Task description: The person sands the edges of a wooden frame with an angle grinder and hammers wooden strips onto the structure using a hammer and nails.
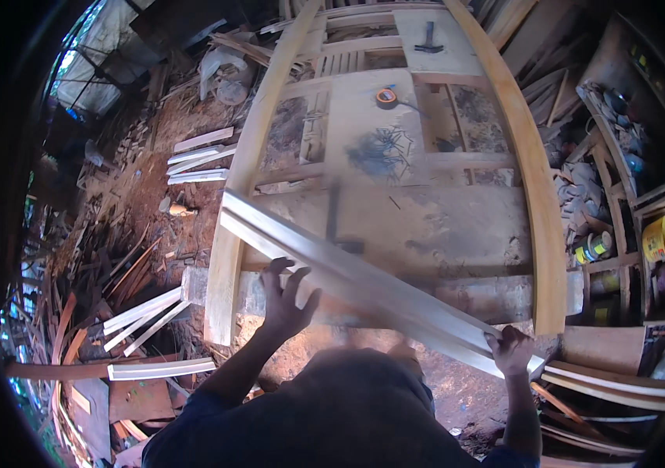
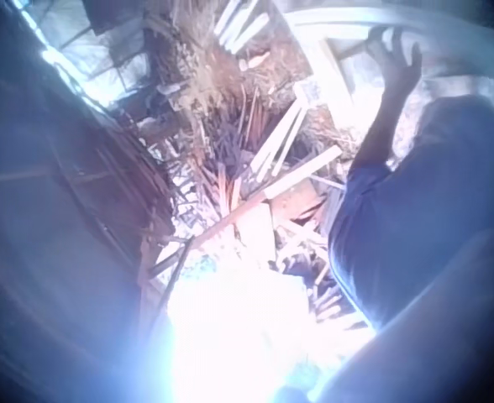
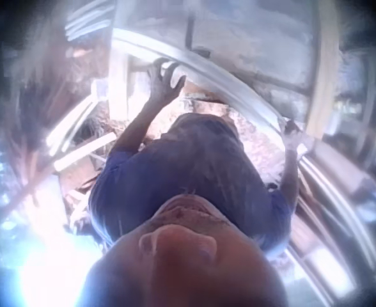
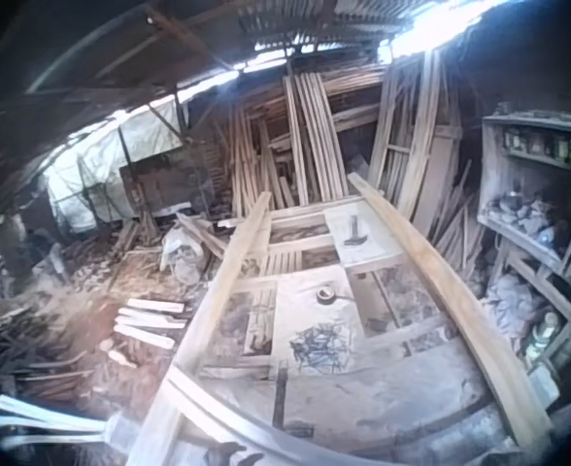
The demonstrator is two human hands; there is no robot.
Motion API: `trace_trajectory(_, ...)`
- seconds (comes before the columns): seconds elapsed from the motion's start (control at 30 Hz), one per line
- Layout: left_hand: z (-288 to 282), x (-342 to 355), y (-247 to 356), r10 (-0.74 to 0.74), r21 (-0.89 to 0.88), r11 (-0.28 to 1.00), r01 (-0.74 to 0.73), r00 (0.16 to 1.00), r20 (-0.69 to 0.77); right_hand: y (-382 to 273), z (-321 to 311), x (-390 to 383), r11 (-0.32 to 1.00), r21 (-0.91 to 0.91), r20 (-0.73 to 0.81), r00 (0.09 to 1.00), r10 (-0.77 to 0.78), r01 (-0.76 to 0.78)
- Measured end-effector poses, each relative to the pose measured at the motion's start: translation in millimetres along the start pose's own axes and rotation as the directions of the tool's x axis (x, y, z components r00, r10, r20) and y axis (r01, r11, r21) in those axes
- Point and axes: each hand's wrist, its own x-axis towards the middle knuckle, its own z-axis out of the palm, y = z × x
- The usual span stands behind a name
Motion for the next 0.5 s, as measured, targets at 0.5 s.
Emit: trace_trajectory(0.5, 72.8, 85.0, -3.6, 0.336, 0.102, 0.932, -0.347, 0.935, 0.113, -15.0, -82.0, 140.3, 0.928, -0.33, -0.352, 0.89, -0.289, 0.17)
